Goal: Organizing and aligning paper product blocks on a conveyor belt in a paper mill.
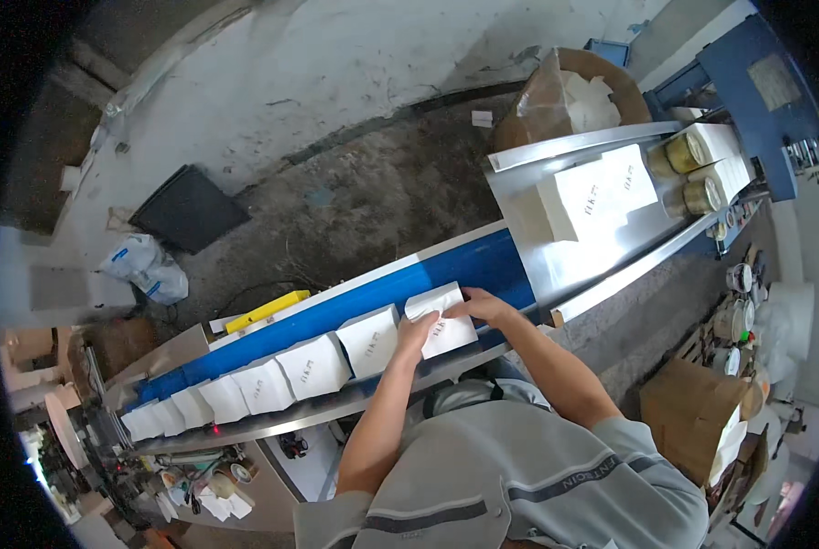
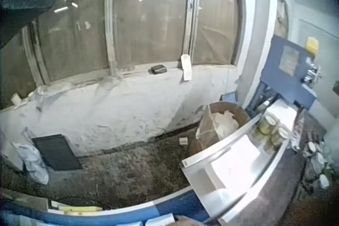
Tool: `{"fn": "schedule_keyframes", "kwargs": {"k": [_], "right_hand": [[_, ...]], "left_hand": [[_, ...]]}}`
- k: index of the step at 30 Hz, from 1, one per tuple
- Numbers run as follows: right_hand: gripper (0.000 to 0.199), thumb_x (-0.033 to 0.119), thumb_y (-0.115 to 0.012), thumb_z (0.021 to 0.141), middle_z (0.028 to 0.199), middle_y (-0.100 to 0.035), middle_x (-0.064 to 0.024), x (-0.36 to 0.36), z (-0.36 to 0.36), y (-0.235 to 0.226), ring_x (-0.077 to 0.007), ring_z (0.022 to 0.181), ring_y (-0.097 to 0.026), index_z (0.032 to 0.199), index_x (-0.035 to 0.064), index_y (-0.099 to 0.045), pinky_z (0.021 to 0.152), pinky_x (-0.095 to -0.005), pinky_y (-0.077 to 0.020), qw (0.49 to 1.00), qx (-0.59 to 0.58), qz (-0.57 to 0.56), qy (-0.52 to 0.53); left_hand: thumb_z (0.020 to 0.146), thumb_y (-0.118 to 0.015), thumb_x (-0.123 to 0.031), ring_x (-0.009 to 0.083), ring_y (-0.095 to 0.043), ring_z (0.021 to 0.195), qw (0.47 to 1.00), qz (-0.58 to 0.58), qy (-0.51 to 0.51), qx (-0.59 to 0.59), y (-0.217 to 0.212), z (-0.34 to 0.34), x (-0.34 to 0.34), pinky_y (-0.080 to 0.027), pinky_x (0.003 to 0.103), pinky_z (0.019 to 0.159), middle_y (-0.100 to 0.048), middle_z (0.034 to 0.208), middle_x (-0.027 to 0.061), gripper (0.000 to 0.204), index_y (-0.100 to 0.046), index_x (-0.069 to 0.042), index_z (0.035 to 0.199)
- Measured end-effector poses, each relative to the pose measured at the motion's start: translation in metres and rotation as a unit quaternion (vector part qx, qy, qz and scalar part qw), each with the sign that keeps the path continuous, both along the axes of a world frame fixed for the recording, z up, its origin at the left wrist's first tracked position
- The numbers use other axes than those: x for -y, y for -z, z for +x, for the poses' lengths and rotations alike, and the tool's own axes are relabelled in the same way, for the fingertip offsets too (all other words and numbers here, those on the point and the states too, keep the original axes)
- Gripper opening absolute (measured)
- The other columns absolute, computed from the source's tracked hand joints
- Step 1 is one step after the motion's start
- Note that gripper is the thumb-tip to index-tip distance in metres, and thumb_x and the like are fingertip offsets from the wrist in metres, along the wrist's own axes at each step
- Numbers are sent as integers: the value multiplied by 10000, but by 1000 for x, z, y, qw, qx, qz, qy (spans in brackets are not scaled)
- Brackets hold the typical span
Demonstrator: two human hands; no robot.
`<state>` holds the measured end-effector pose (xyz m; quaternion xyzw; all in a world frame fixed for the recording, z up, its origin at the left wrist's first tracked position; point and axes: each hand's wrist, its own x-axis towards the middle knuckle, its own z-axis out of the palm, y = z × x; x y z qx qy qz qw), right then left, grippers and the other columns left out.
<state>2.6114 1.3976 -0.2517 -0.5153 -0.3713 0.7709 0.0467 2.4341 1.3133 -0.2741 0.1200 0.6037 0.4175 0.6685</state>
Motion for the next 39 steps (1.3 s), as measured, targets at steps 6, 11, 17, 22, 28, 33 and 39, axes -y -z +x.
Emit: {"fn": "schedule_keyframes", "kwargs": {"k": [6, 11, 17, 22, 28, 33, 39], "right_hand": [[739, 250, -829, 669, 1188, -630, -134, 3, 4, 15, -239, 1045, -617, 1289, -11, -524, 887, -354, -493, 999, -14, 37, 12], [754, 241, -805, 687, 1179, -621, -200, 8, -1, 9, -283, 1074, -615, 1304, -57, -490, 917, -353, -488, 956, 141, 256, -3], [635, 231, -741, 819, 1285, -555, -222, 26, 30, -154, -287, 1174, -566, 1333, -36, -482, 955, -358, -483, 924, 3, 368, -106], [480, 232, -684, 897, 1141, -658, -105, -32, 149, -231, -178, 1047, -625, 1303, 16, -545, 908, -329, -522, 929, -80, 338, 124], [763, 468, -706, 833, 1272, -589, -220, -174, 311, -188, -277, 1159, -584, 1346, -52, -483, 958, -358, -470, 689, 343, 581, 265], [865, 565, -686, 793, 1213, -616, -221, -196, 320, -167, -282, 1128, -591, 1359, -51, -467, 969, -354, -445, 866, 277, 396, 125], [596, 431, -664, 870, 1146, -658, -145, -160, 251, -194, -225, 1044, -611, 1303, 38, -553, 911, -327, -457, 891, 151, 425, 43]], "left_hand": [[794, -736, -146, 231, -648, 993, 1000, -3, 11, -13, -7, 1, -5, -520, 355, 827, -642, 1143, 144, 518, -551, 56, 1234], [865, -660, -222, 233, -636, 1005, 996, 6, -37, -79, -10, 8, -13, -504, 351, 828, -643, 1142, 155, 454, -570, 44, 1221], [896, -618, -409, 331, -493, 1237, 959, -39, -17, -281, 27, -11, -7, -389, 372, 1021, -487, 1347, 270, 736, -380, 88, 1384], [956, -578, -379, 292, -335, 1385, 956, 107, -45, -268, -87, 20, -45, -283, 351, 1110, -315, 1490, 259, 742, -256, 66, 1454], [885, -629, -511, 275, -285, 1412, 987, 127, 85, -38, -146, 91, -111, -247, 391, 1138, -291, 1516, 200, 894, -241, 46, 1468], [847, -642, -584, 291, -422, 1303, 982, 98, 135, 91, -136, 140, -164, -350, 412, 1069, -417, 1419, 156, 834, -381, -5, 1387], [913, -651, -377, 191, -551, 1176, 967, 157, 75, 188, -137, 133, -156, -427, 341, 991, -572, 1275, 93, 578, -487, 6, 1313]]}}
